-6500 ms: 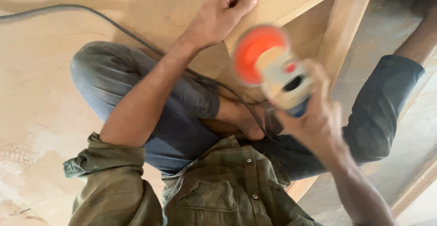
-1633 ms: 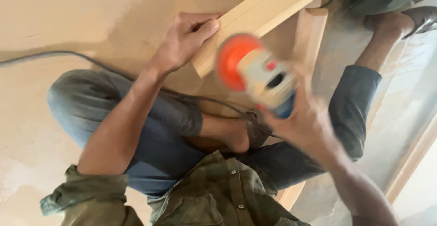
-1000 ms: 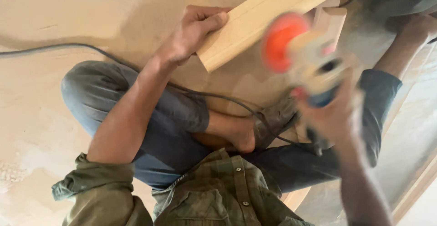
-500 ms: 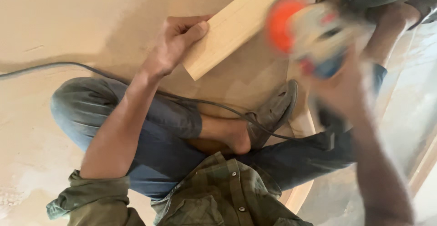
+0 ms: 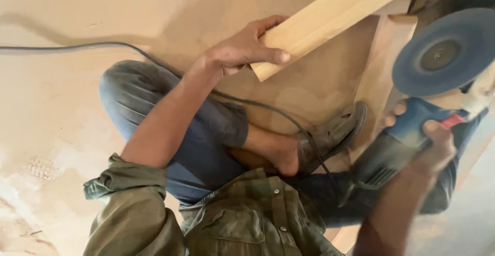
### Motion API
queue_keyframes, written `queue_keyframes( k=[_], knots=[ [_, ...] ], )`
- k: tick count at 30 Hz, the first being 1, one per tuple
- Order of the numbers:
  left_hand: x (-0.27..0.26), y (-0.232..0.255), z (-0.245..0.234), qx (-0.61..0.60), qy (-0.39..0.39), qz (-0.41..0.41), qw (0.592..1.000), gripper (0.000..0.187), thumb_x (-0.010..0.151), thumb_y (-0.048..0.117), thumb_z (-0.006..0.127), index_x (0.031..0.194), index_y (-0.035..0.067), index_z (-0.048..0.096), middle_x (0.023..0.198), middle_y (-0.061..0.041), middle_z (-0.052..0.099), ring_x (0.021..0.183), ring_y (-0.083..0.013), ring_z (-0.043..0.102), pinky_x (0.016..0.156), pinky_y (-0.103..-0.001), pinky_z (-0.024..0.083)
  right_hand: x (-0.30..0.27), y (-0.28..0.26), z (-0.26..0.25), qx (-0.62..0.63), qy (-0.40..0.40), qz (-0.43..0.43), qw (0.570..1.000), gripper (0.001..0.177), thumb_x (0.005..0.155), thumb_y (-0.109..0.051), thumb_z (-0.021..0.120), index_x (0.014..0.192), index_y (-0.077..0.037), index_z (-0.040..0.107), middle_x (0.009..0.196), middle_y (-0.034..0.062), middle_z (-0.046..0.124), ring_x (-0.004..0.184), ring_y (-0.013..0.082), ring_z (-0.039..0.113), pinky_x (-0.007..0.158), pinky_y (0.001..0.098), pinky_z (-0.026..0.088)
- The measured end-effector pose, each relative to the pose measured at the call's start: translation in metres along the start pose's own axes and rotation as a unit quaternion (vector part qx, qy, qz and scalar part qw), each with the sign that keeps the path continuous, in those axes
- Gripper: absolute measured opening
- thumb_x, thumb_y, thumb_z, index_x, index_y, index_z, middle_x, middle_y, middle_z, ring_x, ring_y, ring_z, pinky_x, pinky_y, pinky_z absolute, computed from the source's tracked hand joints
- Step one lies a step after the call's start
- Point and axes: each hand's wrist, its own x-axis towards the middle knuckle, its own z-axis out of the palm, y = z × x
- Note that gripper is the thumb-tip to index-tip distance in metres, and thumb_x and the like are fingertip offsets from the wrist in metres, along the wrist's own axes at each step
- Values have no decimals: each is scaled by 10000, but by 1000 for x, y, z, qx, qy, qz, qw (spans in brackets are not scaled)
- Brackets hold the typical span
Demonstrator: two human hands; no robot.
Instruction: The person sands the curved edges of a long wooden molding strip using an angle grinder with a sanding disc, holding the wood steady by hand and moving the tool back and forth along the length of the material.
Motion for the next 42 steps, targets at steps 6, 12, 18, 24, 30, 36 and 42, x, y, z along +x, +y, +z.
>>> queue_keyframes(
  k=[6,12,18,24,30,36,42],
  knots=[
    [5,-4,6,17,4,-25,1000,982,784,364,913,1563,14,429,1427,-145,628,1336,-253,611,1127,-370,516,-36,51,-14,178,84,34,980,831,948,-646,727,1285,81,508,1018,197,616,892,326,620,808,457,547],
    [8,-1,6,48,21,-34,998,859,864,442,840,1541,35,501,1251,-155,693,1108,-220,669,932,-351,557,-40,42,-7,64,57,50,995,745,973,-579,724,1352,17,487,1073,146,582,912,284,591,793,429,515],
    [7,2,8,13,20,5,1000,684,997,520,686,1451,14,610,1143,-89,755,975,-118,721,797,-274,604,-40,40,-5,140,61,-17,988,649,1030,-486,626,1366,50,482,1103,195,576,863,308,569,721,411,464],
    [12,0,11,-5,32,-10,999,672,956,517,698,1431,49,613,1089,-79,771,906,-117,743,738,-267,625,-34,16,29,1,125,-12,992,716,1067,-601,532,1333,61,471,1012,204,589,821,353,583,725,461,484],
    [12,-6,8,-8,32,19,999,656,1000,504,694,1486,76,584,1103,-66,780,885,-98,748,707,-261,635,-30,-10,97,-289,132,-14,948,695,896,-223,790,1448,2,434,1185,144,636,1038,262,659,919,384,581],
    [17,-12,9,-41,14,19,999,639,1006,506,629,1480,85,555,1031,-62,794,788,-88,785,638,-234,664,-24,-15,118,-557,-15,-127,821,923,811,56,863,1533,-39,295,1354,190,520,1227,279,608,1049,381,590],
    [18,-19,6,-57,7,37,998,613,1036,480,646,1450,29,622,1014,-73,780,773,-79,729,625,-241,609,-27,4,141,-666,-97,-173,719,988,786,-72,914,1533,-28,270,1316,266,596,1157,381,705,921,422,630]
  ],
)
